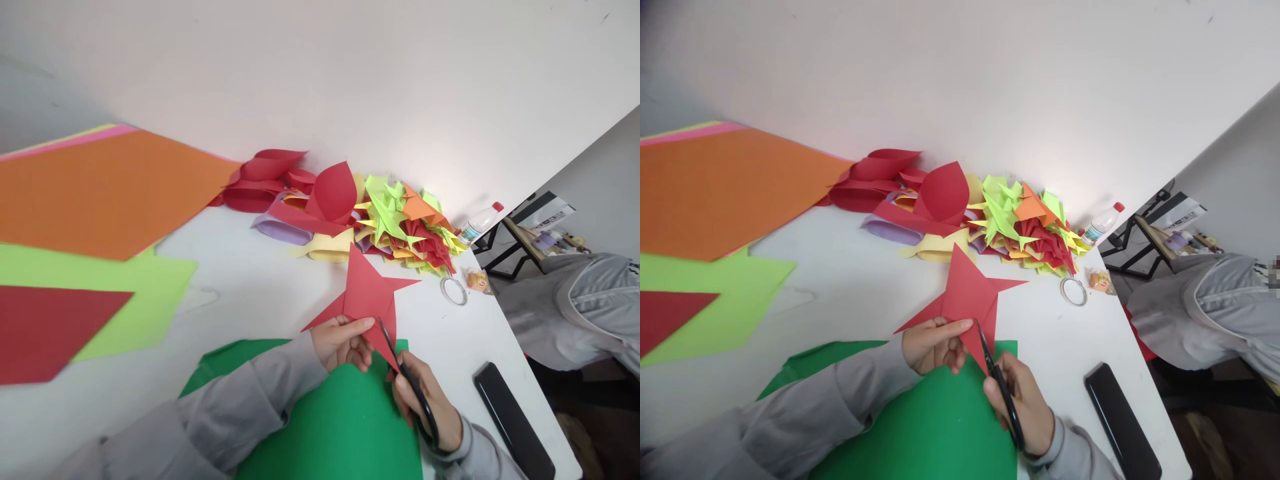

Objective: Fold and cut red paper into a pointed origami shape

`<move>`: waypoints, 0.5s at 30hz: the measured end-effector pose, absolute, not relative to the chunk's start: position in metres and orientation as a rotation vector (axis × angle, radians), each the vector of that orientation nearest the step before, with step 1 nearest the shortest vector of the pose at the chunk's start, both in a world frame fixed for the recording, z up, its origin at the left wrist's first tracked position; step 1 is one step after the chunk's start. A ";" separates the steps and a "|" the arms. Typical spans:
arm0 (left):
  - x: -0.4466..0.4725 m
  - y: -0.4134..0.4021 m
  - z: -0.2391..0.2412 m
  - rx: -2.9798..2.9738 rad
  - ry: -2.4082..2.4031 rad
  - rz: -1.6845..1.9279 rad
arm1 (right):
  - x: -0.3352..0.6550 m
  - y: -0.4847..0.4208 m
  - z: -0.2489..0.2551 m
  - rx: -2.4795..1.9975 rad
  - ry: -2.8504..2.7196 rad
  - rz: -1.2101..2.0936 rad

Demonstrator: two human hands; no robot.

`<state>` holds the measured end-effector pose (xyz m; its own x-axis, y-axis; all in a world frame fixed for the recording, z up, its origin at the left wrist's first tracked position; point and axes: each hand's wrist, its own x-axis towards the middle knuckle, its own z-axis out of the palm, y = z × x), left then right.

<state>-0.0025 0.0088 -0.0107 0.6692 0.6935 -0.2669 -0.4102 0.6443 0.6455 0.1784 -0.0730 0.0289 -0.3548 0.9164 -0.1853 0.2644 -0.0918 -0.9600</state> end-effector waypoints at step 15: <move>-0.001 0.007 -0.015 0.626 0.486 0.667 | 0.173 -0.071 0.032 -1.424 -1.618 1.440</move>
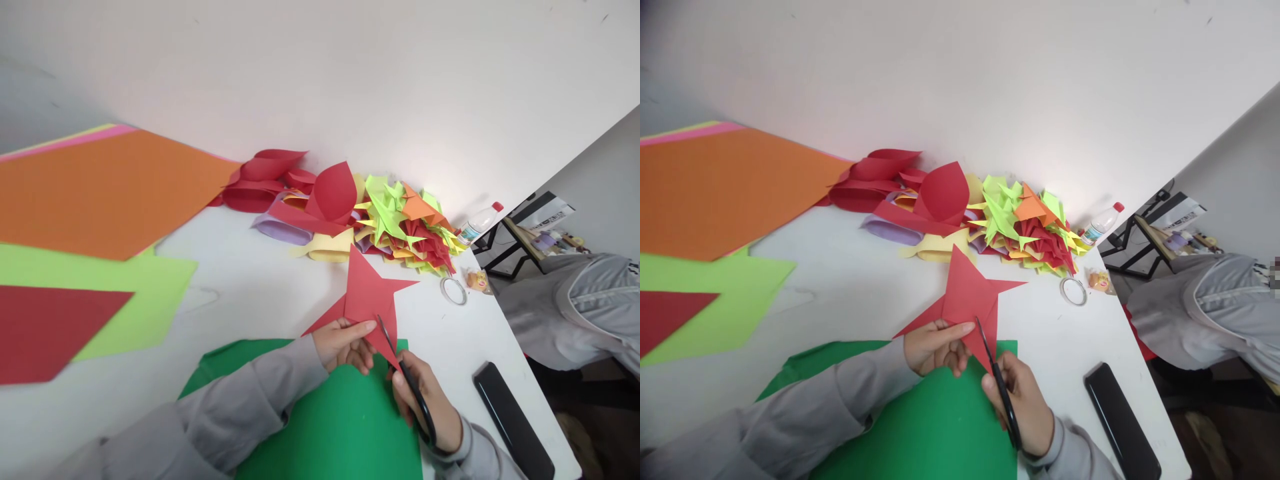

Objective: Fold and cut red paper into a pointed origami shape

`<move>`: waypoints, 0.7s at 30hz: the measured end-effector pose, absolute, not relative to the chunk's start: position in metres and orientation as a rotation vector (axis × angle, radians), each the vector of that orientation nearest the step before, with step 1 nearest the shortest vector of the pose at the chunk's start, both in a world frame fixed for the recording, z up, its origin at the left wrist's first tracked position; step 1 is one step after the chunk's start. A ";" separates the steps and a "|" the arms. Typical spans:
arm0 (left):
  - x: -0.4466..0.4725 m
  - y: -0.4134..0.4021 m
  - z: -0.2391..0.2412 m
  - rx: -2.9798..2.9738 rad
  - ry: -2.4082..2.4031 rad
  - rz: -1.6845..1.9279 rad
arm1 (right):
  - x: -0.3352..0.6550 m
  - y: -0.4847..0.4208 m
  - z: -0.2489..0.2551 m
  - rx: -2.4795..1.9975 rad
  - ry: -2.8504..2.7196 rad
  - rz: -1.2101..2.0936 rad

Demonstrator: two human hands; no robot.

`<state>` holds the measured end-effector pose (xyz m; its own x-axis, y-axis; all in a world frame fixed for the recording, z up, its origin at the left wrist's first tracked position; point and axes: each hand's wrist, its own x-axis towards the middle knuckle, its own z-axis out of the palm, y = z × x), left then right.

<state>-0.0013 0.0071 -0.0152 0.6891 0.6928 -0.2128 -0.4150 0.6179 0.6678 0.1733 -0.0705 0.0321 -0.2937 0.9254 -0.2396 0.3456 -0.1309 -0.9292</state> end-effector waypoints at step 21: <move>-0.003 0.007 -0.011 0.546 0.482 0.648 | 0.175 -0.070 0.028 -1.419 -1.569 1.471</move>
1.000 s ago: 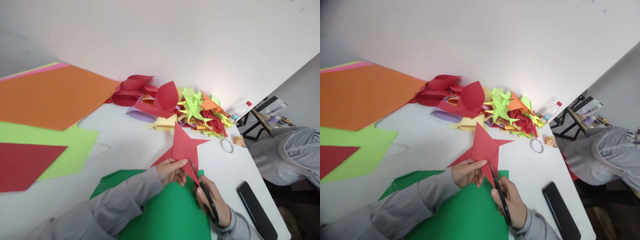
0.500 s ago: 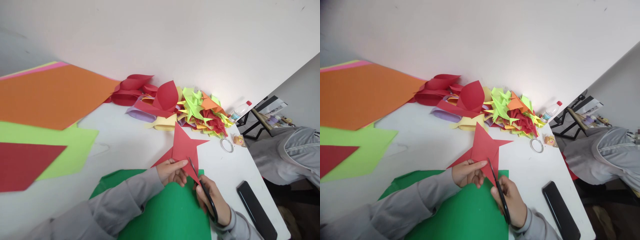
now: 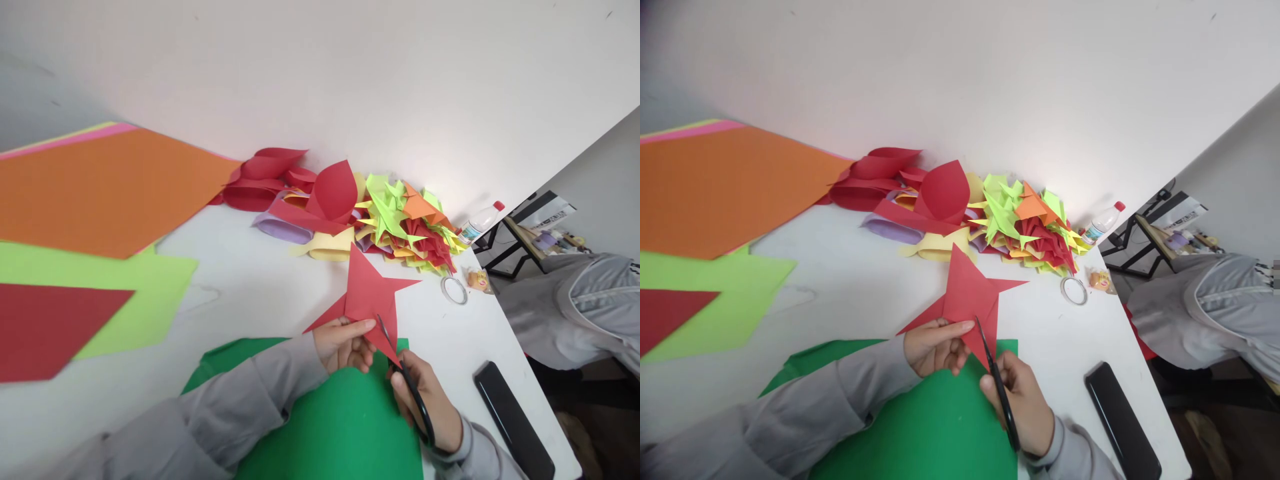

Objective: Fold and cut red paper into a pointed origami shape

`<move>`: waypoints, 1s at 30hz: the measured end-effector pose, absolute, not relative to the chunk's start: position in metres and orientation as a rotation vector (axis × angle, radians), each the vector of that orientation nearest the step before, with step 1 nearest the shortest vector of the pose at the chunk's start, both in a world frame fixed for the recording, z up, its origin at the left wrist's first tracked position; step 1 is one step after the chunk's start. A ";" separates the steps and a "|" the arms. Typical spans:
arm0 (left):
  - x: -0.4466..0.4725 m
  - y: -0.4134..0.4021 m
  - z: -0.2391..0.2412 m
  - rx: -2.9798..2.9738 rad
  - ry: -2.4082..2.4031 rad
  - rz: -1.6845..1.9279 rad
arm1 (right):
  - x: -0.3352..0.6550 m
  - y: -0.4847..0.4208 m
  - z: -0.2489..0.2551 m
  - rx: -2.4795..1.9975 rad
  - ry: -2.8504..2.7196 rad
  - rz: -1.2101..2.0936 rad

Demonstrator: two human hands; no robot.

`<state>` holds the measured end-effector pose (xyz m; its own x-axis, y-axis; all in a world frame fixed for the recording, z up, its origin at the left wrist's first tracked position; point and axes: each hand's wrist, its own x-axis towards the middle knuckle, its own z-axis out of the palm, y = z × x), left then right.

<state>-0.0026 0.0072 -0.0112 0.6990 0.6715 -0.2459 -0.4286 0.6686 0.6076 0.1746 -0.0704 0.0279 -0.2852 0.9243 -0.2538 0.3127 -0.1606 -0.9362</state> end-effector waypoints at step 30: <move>-0.011 0.012 -0.006 0.658 0.514 0.741 | 0.178 -0.070 0.032 -1.391 -1.543 1.515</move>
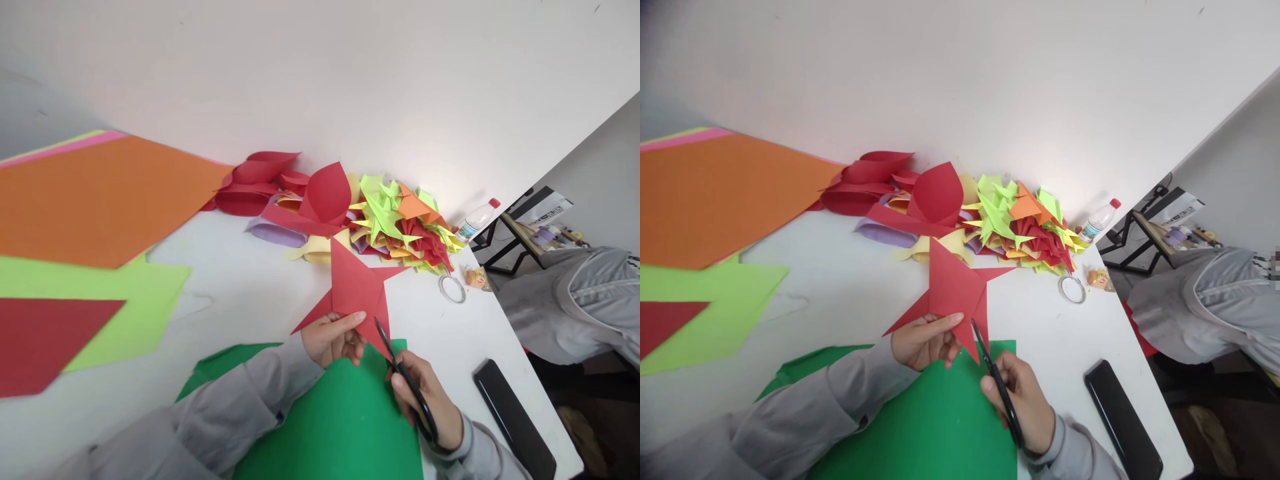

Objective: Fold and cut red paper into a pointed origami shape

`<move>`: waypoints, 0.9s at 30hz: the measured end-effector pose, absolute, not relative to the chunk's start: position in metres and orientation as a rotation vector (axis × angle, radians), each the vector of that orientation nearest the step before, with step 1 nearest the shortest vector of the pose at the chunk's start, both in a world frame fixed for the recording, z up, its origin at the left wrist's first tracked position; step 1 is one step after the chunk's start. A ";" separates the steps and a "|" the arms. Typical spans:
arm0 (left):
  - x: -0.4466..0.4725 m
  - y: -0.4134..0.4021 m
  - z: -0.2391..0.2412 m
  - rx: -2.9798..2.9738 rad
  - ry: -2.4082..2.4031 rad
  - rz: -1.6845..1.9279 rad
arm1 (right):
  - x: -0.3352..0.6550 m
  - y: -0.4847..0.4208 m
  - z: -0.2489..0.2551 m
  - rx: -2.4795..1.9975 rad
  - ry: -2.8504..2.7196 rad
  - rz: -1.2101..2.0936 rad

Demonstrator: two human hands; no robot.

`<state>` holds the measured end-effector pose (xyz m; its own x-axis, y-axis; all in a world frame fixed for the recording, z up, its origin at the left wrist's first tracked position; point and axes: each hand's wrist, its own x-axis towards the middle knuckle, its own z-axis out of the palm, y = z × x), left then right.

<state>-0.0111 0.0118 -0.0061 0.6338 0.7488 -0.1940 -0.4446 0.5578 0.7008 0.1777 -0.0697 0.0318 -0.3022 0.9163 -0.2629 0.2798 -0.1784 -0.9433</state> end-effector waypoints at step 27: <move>-0.025 0.029 0.000 0.685 0.668 0.889 | 0.239 -0.019 0.020 -1.804 -1.377 0.533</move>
<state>-0.0250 0.0289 -0.0002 0.4651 0.8549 -0.2300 -0.4590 0.4550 0.7631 0.2391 -0.0187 0.0200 0.3222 0.9378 0.1291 0.6068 -0.0999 -0.7885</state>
